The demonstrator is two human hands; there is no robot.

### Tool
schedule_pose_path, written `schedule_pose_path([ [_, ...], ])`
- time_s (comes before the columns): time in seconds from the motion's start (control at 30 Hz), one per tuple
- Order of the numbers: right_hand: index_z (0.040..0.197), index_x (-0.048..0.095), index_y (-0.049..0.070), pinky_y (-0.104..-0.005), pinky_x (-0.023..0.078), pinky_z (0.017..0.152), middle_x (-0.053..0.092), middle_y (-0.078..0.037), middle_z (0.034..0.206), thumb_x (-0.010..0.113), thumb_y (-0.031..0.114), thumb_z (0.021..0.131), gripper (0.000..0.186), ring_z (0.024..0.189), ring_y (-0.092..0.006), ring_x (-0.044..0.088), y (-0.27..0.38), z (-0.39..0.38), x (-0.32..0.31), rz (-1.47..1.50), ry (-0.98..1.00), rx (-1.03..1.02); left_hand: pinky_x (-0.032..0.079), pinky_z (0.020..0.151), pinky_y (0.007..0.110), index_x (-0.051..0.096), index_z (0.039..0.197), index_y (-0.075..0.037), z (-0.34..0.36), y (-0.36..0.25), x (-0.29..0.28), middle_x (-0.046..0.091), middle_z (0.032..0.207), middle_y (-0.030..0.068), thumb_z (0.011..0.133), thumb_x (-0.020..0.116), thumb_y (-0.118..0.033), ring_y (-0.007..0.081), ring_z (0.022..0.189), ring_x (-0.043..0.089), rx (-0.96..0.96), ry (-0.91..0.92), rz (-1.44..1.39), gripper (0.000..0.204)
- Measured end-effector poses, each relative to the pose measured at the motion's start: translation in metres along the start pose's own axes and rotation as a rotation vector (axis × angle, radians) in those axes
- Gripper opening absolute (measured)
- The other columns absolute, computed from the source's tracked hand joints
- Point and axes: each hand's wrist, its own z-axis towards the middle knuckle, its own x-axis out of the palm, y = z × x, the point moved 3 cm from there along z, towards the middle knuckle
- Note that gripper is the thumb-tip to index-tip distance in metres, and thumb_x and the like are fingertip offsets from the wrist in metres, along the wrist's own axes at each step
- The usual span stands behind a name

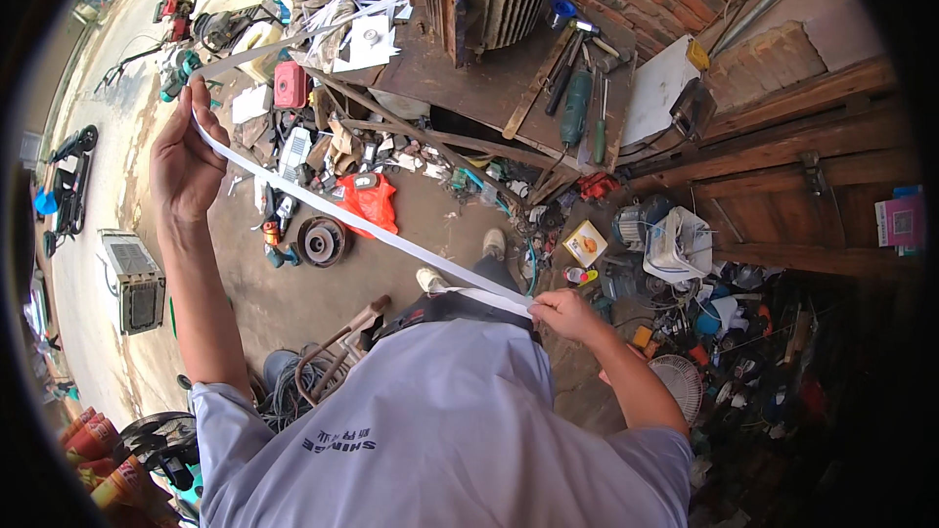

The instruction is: The person wraps white tape around a motor stator with red copper windings, repeatedly cutting tape and securing it with a hammer. The person uses scissors to trim tape and a hammer to press it into place, working methodically around the stator.

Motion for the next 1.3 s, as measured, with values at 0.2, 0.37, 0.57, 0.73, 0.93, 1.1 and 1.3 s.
schedule_pose_path([
  [0.2, 0.091, 0.078, 0.009, -0.0440, 0.049, 0.082, 0.073, -0.010, 0.087, 0.072, 0.027, 0.092, 0.019, 0.089, -0.0316, 0.070, -0.047, -0.051, -0.017, -0.379, -0.096, -0.073, 0.062, 0.084, 0.035, 0.062, 0.134, -0.004, 0.024, -0.003, -0.018, 0.076, 0.121, 0.0077, 0.108, 0.055, -0.016, 0.0182, 0.094, 0.075, -0.010, 0.003, 0.008, 0.029],
  [0.37, 0.095, 0.075, 0.009, -0.0493, 0.050, 0.084, 0.072, -0.011, 0.088, 0.068, 0.029, 0.095, 0.021, 0.092, -0.0350, 0.069, -0.073, -0.071, -0.033, -0.616, -0.085, 0.167, 0.061, 0.083, 0.036, 0.061, 0.136, -0.003, 0.034, 0.003, -0.029, 0.075, 0.122, 0.0099, 0.111, 0.050, -0.017, 0.0193, 0.093, 0.075, -0.049, 0.050, -0.069, 0.031],
  [0.57, 0.096, 0.066, 0.008, -0.0596, 0.052, 0.079, 0.072, -0.020, 0.089, 0.063, 0.029, 0.098, 0.022, 0.089, -0.0469, 0.068, -0.156, -0.093, -0.069, -0.534, -0.244, 0.626, 0.060, 0.084, 0.038, 0.054, 0.145, -0.006, 0.030, 0.004, -0.068, 0.074, 0.122, 0.0101, 0.113, 0.044, -0.018, 0.0189, 0.090, 0.073, -0.036, 0.022, -0.124, 0.036],
  [0.73, 0.104, 0.064, 0.008, -0.0601, 0.053, 0.073, 0.071, -0.027, 0.085, 0.060, 0.028, 0.097, 0.022, 0.082, -0.0507, 0.068, -0.185, -0.085, -0.135, -0.601, -0.707, 0.726, 0.058, 0.084, 0.038, 0.057, 0.139, -0.005, 0.015, 0.024, -0.090, 0.075, 0.115, 0.0100, 0.112, 0.046, -0.018, 0.0178, 0.090, 0.072, -0.017, -0.071, -0.072, 0.032],
  [0.93, 0.126, 0.069, -0.006, -0.0326, 0.055, 0.079, 0.077, -0.010, 0.101, 0.055, 0.015, 0.107, 0.031, 0.080, -0.0213, 0.069, -0.164, -0.111, -0.235, 0.016, -1.668, 0.214, 0.053, 0.080, 0.035, 0.061, 0.130, -0.007, 0.011, 0.080, -0.098, 0.063, 0.090, 0.0000, 0.109, 0.052, -0.024, 0.0158, 0.082, 0.061, -0.009, -0.183, 0.041, 0.028],
  [1.1, 0.151, 0.044, -0.003, -0.0322, 0.055, 0.089, 0.066, -0.013, 0.124, 0.056, 0.020, 0.107, 0.051, 0.104, -0.0188, 0.065, -0.099, -0.111, -0.334, 0.901, -1.405, -0.438, 0.048, 0.096, 0.047, 0.063, 0.113, -0.009, 0.046, 0.125, -0.089, 0.062, 0.088, 0.0016, 0.105, 0.061, -0.032, 0.0276, 0.098, 0.063, -0.051, -0.116, 0.136, 0.025],
  [1.3, 0.147, 0.044, -0.010, -0.0399, 0.056, 0.091, 0.054, -0.025, 0.139, 0.046, 0.004, 0.094, 0.055, 0.113, -0.0286, 0.061, 0.027, 0.004, -0.390, 1.138, -0.764, -0.676, 0.053, 0.083, 0.033, 0.069, 0.108, -0.002, 0.094, 0.125, -0.061, 0.071, 0.099, 0.0096, 0.103, 0.066, -0.029, 0.0178, 0.082, 0.065, -0.355, -0.484, 0.796, 0.027],
])
